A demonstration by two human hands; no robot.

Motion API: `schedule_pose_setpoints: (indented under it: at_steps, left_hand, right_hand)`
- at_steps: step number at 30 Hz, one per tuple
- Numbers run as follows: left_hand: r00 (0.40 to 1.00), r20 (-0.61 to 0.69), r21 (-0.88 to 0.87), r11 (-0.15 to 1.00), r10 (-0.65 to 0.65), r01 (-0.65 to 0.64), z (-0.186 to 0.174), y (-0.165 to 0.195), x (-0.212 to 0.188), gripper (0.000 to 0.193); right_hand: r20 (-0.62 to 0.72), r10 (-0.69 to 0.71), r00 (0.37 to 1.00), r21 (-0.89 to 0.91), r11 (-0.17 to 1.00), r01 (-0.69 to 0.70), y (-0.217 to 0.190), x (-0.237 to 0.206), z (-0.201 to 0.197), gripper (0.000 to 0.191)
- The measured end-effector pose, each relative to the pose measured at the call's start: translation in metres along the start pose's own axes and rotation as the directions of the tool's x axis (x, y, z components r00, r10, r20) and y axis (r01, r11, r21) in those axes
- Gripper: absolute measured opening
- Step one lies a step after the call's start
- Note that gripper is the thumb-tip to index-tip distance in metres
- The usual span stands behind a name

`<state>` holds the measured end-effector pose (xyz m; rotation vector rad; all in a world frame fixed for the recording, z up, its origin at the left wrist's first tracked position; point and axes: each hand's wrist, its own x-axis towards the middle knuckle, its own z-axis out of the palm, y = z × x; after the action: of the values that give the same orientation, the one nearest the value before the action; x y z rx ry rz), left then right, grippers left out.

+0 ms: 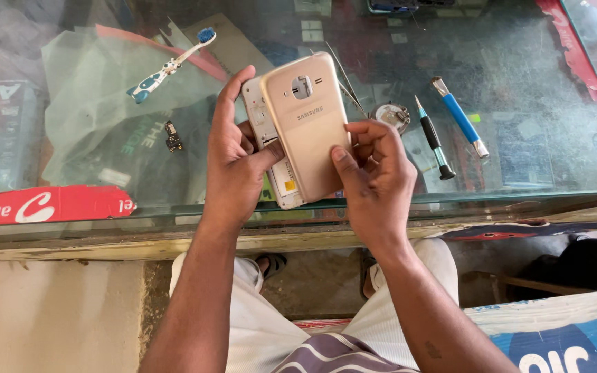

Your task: The person disassembles a Samsung smartphone at a glass workbench, prying off the back cover and removing the battery. They spray liquid onto the exposed phone body, scrub it with a brush, and continue prying at internal components with a blue-handled tool.

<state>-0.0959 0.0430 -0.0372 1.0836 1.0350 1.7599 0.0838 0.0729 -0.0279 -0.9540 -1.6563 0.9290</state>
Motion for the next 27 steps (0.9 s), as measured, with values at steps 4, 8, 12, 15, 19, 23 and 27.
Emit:
schedule_pose_setpoints:
  at_steps: [4, 8, 12, 15, 19, 23, 27]
  left_hand:
    - [1.000, -0.008, 0.030, 0.999, 0.021, -0.021, -0.005, -0.006, 0.000, 0.086]
    - [0.999, -0.048, -0.025, 1.000, -0.002, 0.001, -0.007, -0.011, -0.001, 0.057]
    - [0.998, 0.049, -0.361, 0.932, 0.043, -0.023, -0.007, -0.006, -0.003, 0.053]
    - [1.000, -0.008, 0.041, 0.999, -0.002, 0.003, -0.004, -0.002, -0.004, 0.068]
    - [1.000, 0.022, -0.019, 1.000, 0.003, -0.003, -0.001, 0.002, -0.001, 0.072]
    - [1.000, 0.021, -0.023, 1.000, -0.020, 0.020, 0.000, 0.003, -0.001, 0.072]
    - [0.997, -0.009, -0.081, 0.994, -0.071, 0.070, -0.002, 0.002, -0.002, 0.060]
  right_hand:
    - [0.090, -0.005, 0.996, -0.104, 0.994, 0.015, -0.003, 0.005, -0.003, 0.035]
    - [0.128, -0.053, 0.990, -0.140, 0.988, 0.071, -0.005, 0.006, 0.000, 0.039]
    - [0.135, 0.013, 0.991, -0.160, 0.987, 0.009, -0.009, 0.006, 0.002, 0.043]
    - [0.163, 0.023, 0.986, -0.122, 0.993, -0.003, -0.012, 0.007, 0.001, 0.049]
    - [0.263, 0.152, 0.953, -0.073, 0.988, -0.138, -0.013, 0.012, -0.004, 0.056]
    - [0.354, 0.221, 0.909, 0.043, 0.967, -0.252, -0.013, 0.020, -0.006, 0.044]
    - [0.387, 0.361, 0.848, 0.037, 0.913, -0.406, -0.015, 0.022, -0.010, 0.038]
